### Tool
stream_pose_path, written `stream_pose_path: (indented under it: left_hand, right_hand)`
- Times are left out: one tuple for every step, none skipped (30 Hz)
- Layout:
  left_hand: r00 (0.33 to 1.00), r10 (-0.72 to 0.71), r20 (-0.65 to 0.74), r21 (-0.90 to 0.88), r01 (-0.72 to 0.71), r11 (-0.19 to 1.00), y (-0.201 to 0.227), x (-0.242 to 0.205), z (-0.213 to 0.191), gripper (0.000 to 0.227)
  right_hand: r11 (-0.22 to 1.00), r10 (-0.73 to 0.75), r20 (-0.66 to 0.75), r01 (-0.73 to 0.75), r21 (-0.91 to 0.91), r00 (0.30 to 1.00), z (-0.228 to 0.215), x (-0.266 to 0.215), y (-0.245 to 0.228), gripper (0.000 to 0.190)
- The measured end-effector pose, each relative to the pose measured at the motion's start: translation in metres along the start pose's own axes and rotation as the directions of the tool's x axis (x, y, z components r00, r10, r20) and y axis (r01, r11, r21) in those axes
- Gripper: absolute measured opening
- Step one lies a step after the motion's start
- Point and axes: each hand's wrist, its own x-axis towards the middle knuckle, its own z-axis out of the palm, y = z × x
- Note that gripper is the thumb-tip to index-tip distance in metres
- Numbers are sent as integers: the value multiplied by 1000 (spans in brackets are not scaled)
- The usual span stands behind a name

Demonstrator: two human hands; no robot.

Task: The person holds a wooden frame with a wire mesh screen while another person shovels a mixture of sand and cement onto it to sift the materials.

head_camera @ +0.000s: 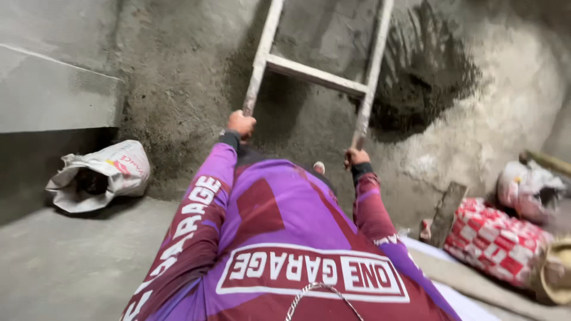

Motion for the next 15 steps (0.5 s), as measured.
stream_pose_path:
  left_hand:
    - [1000, -1, 26, 15, 0, 1000, -21, 1, -6, 36]
    - [1000, -13, 16, 54, 12, 998, -21, 20, -25, 42]
    - [1000, -25, 5, 92, 25, 995, -22, 39, -44, 48]
    - [1000, -28, 2, 90, 28, 996, -22, 49, -60, 48]
    - [999, -50, -4, 121, 50, 991, -24, 60, -73, 49]
    - [997, -79, 1, 159, 78, 984, -29, 66, -80, 50]
    - [996, -90, 9, 164, 87, 983, -32, 63, -89, 50]
    - [996, -91, 4, 155, 89, 984, -27, 66, -100, 46]
    - [996, -91, 0, 147, 90, 985, -22, 67, -110, 42]
    - [995, -96, -1, 145, 96, 985, -23, 67, -115, 42]
    - [994, -111, 10, 120, 109, 987, -24, 66, -119, 36]
    - [993, -117, 16, 94, 115, 989, -19, 69, -124, 31]
    - [993, -113, 9, 91, 112, 989, -15, 67, -129, 31]
    - [992, -126, 5, 62, 126, 990, -13, 63, -133, 27]
    - [990, -139, 1, 32, 139, 990, -10, 58, -136, 25]
  right_hand:
    - [1000, 20, -20, -20, 8, 1000, 8, -27, 16, 16]
    - [999, 42, -32, -40, 36, 999, 32, -30, 2, 15]
    - [996, 64, -41, -61, 65, 997, 54, -33, -11, 15]
    - [996, 63, -37, -61, 62, 997, 71, -28, -14, 15]
    - [977, 136, -3, -134, 165, 991, 88, -20, -15, 15]
    - [940, 219, 32, -219, 263, 975, 98, -18, -6, 15]
    - [937, 232, 30, -232, 260, 972, 108, -21, 0, 15]
    - [932, 251, 58, -257, 254, 966, 118, -16, -3, 16]
    - [927, 270, 86, -283, 247, 959, 127, -11, -6, 18]
    - [927, 272, 88, -285, 243, 958, 133, -11, -3, 18]
    - [929, 282, 86, -294, 225, 956, 138, -10, -1, 18]
    - [931, 284, 86, -296, 213, 955, 145, -3, -4, 17]
    - [933, 278, 91, -291, 213, 956, 148, 15, 9, 17]
    - [970, 212, 113, -194, -148, 971, 149, 31, 23, 18]
    - [872, 155, 156, -61, -485, 976, 150, 47, 37, 22]
